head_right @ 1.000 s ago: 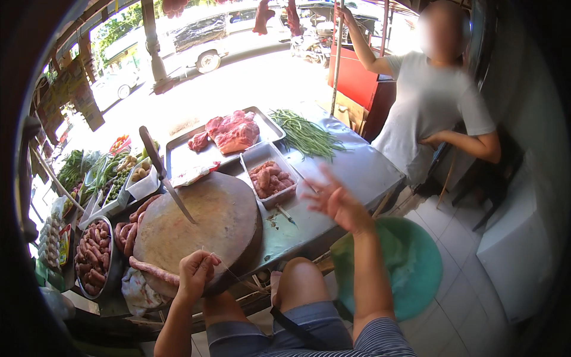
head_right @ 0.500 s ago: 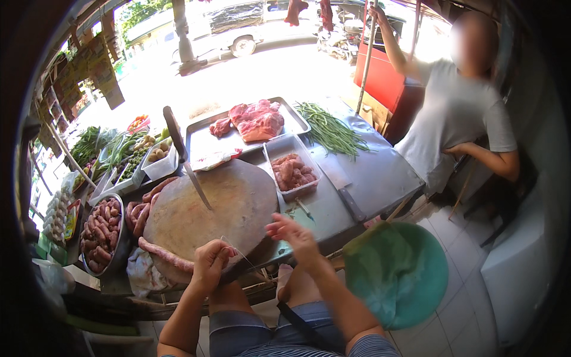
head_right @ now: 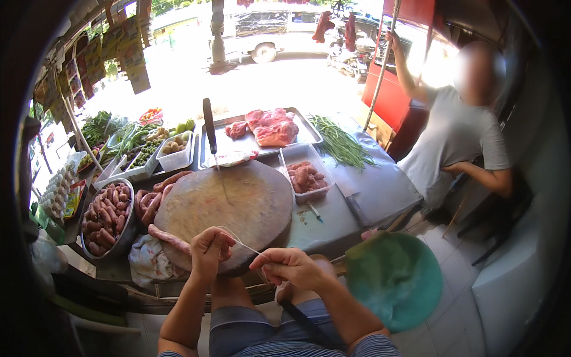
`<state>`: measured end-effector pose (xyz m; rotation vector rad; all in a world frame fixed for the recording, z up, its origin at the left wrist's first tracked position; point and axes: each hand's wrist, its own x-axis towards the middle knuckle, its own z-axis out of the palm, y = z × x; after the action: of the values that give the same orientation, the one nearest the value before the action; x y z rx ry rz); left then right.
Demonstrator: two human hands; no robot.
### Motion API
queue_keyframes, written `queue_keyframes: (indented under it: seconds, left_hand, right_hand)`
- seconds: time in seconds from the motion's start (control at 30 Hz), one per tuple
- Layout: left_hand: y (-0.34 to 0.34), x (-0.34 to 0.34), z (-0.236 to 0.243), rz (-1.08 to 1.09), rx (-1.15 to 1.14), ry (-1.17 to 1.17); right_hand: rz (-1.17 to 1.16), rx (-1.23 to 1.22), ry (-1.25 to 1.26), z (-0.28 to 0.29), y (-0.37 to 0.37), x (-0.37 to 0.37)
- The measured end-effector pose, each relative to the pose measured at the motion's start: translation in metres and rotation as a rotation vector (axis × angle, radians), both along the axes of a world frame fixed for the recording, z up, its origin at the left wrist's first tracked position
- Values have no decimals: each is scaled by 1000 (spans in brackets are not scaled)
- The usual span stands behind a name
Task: The person ties off sections of a long sausage coil on a wooden board using string. They repeatedly tie knots, cut the string, and arrange the sausage links on the board.
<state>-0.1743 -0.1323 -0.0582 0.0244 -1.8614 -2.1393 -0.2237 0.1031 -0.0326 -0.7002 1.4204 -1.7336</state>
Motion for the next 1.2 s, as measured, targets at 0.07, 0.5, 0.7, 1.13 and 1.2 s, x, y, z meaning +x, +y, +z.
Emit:
queue_keyframes:
  seconds: [0.07,0.5,0.7,1.13,1.2]
  left_hand:
    - [4,-3,2,30,139,6]
    - [-10,-27,-13,128,588,112]
    - [-13,-19,-2,-329,367,-113]
    - [12,1,-5,-381,-130,-266]
    - [18,-2,-13,-355,-272,-224]
  right_hand:
    - [-127,-62,60,11,14,-6]
    - [-378,-424,-34,-24,10,-33]
    - [-625,-766,-359,-42,5,-70]
    - [-518,-799,-542,-62,22,-118]
    - [-603,-800,-576,-49,13,-114]
